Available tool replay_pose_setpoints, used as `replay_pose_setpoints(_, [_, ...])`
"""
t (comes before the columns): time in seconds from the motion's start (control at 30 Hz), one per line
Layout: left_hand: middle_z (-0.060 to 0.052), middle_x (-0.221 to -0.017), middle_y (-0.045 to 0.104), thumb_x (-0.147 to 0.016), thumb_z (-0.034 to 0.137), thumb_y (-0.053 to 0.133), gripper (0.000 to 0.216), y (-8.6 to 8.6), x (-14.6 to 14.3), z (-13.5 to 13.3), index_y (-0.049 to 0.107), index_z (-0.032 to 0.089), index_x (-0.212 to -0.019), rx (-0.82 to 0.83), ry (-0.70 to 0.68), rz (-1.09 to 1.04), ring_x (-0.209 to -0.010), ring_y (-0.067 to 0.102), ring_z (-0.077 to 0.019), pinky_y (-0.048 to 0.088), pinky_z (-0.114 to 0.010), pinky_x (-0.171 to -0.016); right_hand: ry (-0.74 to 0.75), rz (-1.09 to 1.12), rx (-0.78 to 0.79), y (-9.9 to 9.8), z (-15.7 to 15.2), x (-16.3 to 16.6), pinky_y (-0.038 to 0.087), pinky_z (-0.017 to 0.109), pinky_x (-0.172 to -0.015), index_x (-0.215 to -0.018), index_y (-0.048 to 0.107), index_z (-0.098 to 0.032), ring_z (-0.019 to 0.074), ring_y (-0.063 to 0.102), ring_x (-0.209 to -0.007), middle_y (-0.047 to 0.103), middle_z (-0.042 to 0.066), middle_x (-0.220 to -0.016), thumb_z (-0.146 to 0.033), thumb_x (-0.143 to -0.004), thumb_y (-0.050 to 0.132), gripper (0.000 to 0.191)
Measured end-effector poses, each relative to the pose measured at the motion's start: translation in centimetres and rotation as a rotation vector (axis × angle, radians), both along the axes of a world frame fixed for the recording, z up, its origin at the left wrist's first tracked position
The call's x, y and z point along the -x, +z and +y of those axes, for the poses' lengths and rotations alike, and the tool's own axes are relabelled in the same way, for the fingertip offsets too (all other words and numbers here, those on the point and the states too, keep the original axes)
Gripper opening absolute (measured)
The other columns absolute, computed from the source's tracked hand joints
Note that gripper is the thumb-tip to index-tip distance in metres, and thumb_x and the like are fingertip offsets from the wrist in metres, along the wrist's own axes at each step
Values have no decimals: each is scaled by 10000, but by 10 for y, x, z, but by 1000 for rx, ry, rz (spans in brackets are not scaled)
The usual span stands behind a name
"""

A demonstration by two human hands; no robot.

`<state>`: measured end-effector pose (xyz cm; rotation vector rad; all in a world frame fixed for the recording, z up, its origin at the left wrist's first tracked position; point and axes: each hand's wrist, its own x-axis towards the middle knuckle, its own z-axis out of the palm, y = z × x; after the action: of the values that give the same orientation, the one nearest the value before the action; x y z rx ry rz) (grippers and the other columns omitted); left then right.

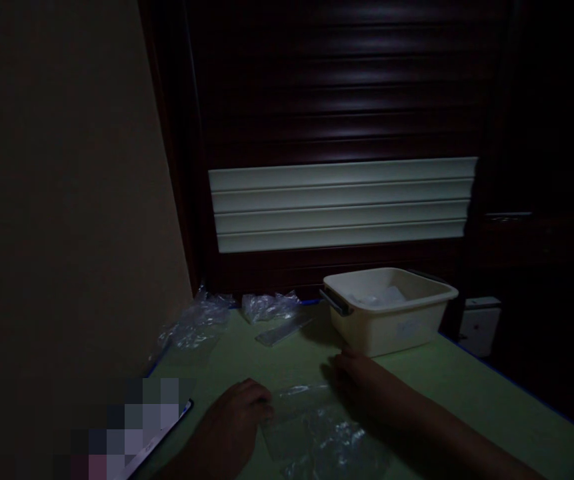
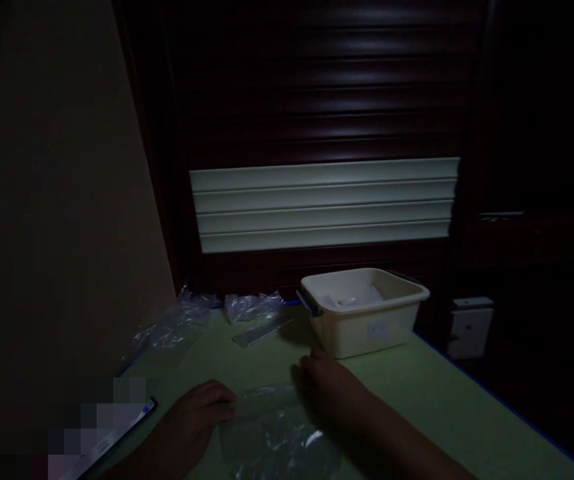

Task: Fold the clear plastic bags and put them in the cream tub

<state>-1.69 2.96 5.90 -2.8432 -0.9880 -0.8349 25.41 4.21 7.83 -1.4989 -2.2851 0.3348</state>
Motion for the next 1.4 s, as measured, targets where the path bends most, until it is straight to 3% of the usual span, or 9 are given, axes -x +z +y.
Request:
replay_pose_setpoints(0.17, [-110, -1132, 633, -853, 176, 469, 323, 2, 0, -1, 636, 183, -1130, 215, 210, -217, -1049, 584, -232, 455, -361, -934, -21, 92, -48, 1, -7, 2, 376, 281, -589, -804, 502, -181, 169, 532, -676, 595, 92, -825, -153, -880, 393, 135])
replay_pose_setpoints(0.27, [-144, -1181, 610, -788, 301, 592, 427, 0, 0, 0, 600, 147, -1187, 304, 291, -298, -1086, 564, -283, 432, -404, -955, -21, 258, -58, 1, -7, 1, 330, 270, -533, -776, 440, -213, 154, 495, -618, 572, 44, -734, -170, -858, 415, 96])
replay_pose_setpoints(0.37, [-117, -1005, 660, -764, 308, 598, 345, 0, -1, 2, 654, 137, -1058, 359, 260, -338, -917, 617, -254, 480, -337, -817, 7, 355, -65, 3, -7, -1, 338, 279, -545, -787, 428, -215, 163, 502, -641, 569, 44, -744, -205, -861, 416, 75])
replay_pose_setpoints(0.47, [-60, -753, 643, -788, 280, 531, 193, 1, -3, 5, 672, 150, -769, 366, 225, -337, -712, 608, -202, 458, -270, -661, 41, 396, -49, 5, -7, -2, 354, 281, -563, -781, 442, -210, 161, 496, -649, 561, 29, -738, -236, -871, 421, 96])
replay_pose_setpoints(0.6, [-34, -650, 606, -782, 249, 492, 218, 2, -3, 7, 627, 160, -635, 368, 221, -328, -635, 583, -178, 418, -244, -600, 53, 535, 53, -1, -5, -2, 382, 284, -572, -887, 488, -203, 167, 520, -654, 568, 22, -741, -281, -852, 498, 86])
replay_pose_setpoints(0.73, [-23, -627, 589, -786, 252, 484, 229, 0, -2, 8, 612, 161, -620, 371, 229, -333, -610, 570, -173, 397, -238, -572, 45, 686, 223, -10, -1, -4, 418, 282, -573, -1162, 456, -187, 187, 565, -687, 584, 25, -784, -260, -734, 647, 474])
replay_pose_setpoints(0.83, [-24, -625, 581, -784, 240, 482, 227, 0, -2, 9, 618, 156, -624, 378, 221, -334, -608, 570, -171, 400, -234, -568, 59, 631, 279, -14, 2, -5, 418, 262, -560, -1137, 499, -151, 177, 565, -683, 579, 18, -764, -207, -710, 625, 449])
replay_pose_setpoints(1.03, [-33, -741, 618, -728, 129, 520, 159, 0, 0, 9, 672, 146, -774, 384, 178, -321, -696, 595, -166, 425, -216, -612, 81, 494, 253, -11, 2, -5, 393, 239, -578, -787, 593, -138, 163, 568, -688, 623, 33, -734, -68, -671, 539, 146])
replay_pose_setpoints(1.4, [-30, -816, 614, -765, -28, 499, 230, 4, 1, 1, 636, 158, -769, 267, 80, -123, -809, 586, -168, 420, -237, -713, 55, 321, 148, -1, -4, -5, 351, 237, -576, -680, 609, -142, 154, 551, -658, 633, 31, -683, -12, -661, 498, 172])
